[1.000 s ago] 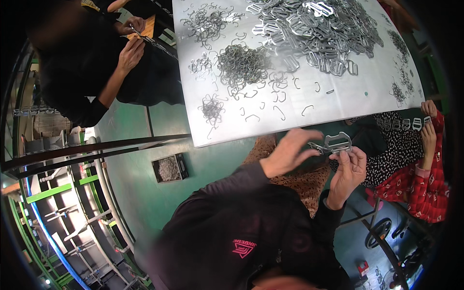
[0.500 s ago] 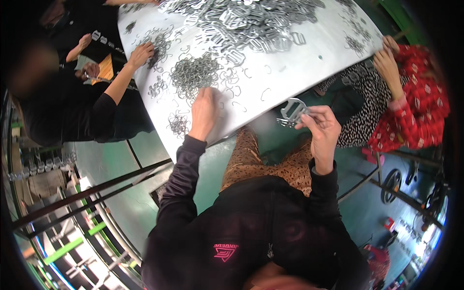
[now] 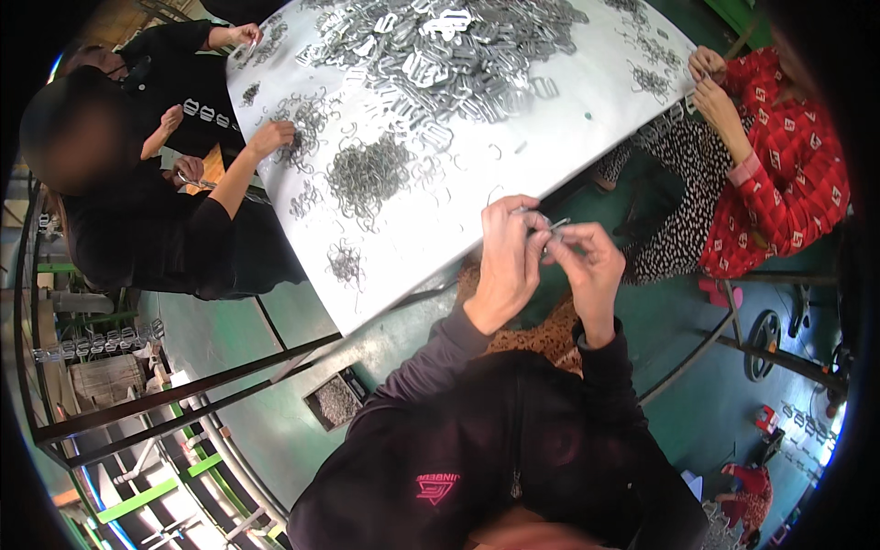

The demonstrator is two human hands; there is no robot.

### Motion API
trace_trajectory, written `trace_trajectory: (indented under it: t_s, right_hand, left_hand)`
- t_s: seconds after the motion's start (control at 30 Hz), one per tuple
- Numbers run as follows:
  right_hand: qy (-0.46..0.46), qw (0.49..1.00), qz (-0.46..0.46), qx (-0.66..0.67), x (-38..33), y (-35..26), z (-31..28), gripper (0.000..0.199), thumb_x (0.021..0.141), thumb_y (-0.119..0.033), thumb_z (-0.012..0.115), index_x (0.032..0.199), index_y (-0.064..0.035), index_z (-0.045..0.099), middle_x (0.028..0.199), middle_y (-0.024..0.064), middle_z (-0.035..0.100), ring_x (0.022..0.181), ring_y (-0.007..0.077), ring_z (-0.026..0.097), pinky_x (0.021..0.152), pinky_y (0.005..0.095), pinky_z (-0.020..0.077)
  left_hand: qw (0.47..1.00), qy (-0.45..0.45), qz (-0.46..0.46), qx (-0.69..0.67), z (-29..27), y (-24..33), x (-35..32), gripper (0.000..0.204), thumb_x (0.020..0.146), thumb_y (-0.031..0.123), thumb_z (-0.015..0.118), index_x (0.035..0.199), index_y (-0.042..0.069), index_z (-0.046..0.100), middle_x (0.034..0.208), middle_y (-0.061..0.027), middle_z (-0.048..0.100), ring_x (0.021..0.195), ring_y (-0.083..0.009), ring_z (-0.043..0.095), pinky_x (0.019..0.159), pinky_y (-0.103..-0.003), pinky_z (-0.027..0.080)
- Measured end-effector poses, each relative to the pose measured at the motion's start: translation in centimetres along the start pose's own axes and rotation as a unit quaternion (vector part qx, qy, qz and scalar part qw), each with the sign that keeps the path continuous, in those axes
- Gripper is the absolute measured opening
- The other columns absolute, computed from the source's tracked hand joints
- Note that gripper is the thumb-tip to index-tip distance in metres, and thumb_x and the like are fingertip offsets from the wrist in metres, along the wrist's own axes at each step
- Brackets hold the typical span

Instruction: The person assembles small metal hardware components by hand at a table. They pick up metal clips and wire loops, connect them together, and place the finished assemblies onto a nearby rack. Other workers are also assembling similar parts at the same table.

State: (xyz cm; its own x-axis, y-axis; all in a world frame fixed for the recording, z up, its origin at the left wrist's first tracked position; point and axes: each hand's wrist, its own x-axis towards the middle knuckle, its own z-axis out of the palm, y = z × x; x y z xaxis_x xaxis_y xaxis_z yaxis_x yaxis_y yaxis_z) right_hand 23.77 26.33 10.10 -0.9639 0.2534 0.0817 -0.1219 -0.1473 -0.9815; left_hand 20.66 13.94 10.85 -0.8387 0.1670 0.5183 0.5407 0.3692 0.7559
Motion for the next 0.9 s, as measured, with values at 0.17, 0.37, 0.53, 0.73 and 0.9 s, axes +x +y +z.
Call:
trace_trajectory:
  t_s: [0.17, 0.37, 0.53, 0.73, 0.9]
  right_hand:
    - [-0.140, 0.990, -0.026, -0.023, 1.9, -1.2, -1.4, 0.017, 0.083, 0.007, 0.065, 0.099, 0.0055, 0.066, 0.087, 0.0106, 0.066, 0.073, 0.0135, 0.064, 0.065, 0.0249, 0.0533]
    - [-0.130, 0.929, -0.145, -0.314, 14.2, 2.6, -2.9, 0.036, 0.083, 0.010, 0.047, 0.115, 0.0023, 0.062, 0.108, 0.0161, 0.066, 0.098, 0.0299, 0.065, 0.082, 0.0306, 0.0505]
    - [-0.216, 0.760, -0.320, -0.523, 24.9, 10.7, 0.0, 0.055, 0.074, 0.016, 0.042, 0.124, -0.0034, 0.056, 0.129, 0.0155, 0.055, 0.129, 0.0335, 0.043, 0.105, 0.0396, 0.0378]
    - [-0.213, 0.728, -0.387, -0.524, 26.4, 12.8, -0.6, 0.033, 0.081, 0.002, 0.055, 0.113, -0.0031, 0.061, 0.115, 0.0124, 0.062, 0.113, 0.0302, 0.055, 0.095, 0.0392, 0.0445]
    - [-0.101, 0.931, -0.119, -0.331, 21.5, 9.0, 0.0, 0.017, 0.089, 0.000, 0.053, 0.104, -0.0003, 0.061, 0.104, 0.0132, 0.065, 0.096, 0.0203, 0.064, 0.080, 0.0327, 0.0531]
  left_hand:
    - [0.978, -0.033, -0.079, -0.190, -0.4, -1.8, -0.4, 0.015, 0.082, -0.009, 0.056, 0.092, 0.002, 0.053, 0.100, -0.0141, 0.057, 0.088, -0.0284, 0.054, 0.082, -0.035, 0.043]
    - [0.983, -0.028, -0.033, -0.179, -1.6, -3.3, -0.1, 0.013, 0.082, -0.007, 0.059, 0.089, 0.003, 0.054, 0.090, -0.0119, 0.060, 0.084, -0.0284, 0.056, 0.080, -0.035, 0.044]
    - [0.981, -0.020, -0.049, -0.189, -2.0, -3.0, -0.3, 0.012, 0.083, -0.004, 0.061, 0.091, 0.003, 0.056, 0.088, -0.0118, 0.060, 0.084, -0.0282, 0.056, 0.077, -0.035, 0.044]
    - [0.987, -0.023, -0.046, -0.152, -2.4, -2.7, -0.6, 0.016, 0.083, -0.004, 0.062, 0.098, 0.002, 0.063, 0.091, -0.0101, 0.062, 0.083, -0.0265, 0.058, 0.076, -0.035, 0.045]
    - [0.986, -0.022, -0.063, -0.153, -2.2, -2.1, -0.8, 0.016, 0.082, -0.004, 0.063, 0.097, 0.001, 0.065, 0.092, -0.0101, 0.063, 0.083, -0.0242, 0.060, 0.073, -0.032, 0.047]
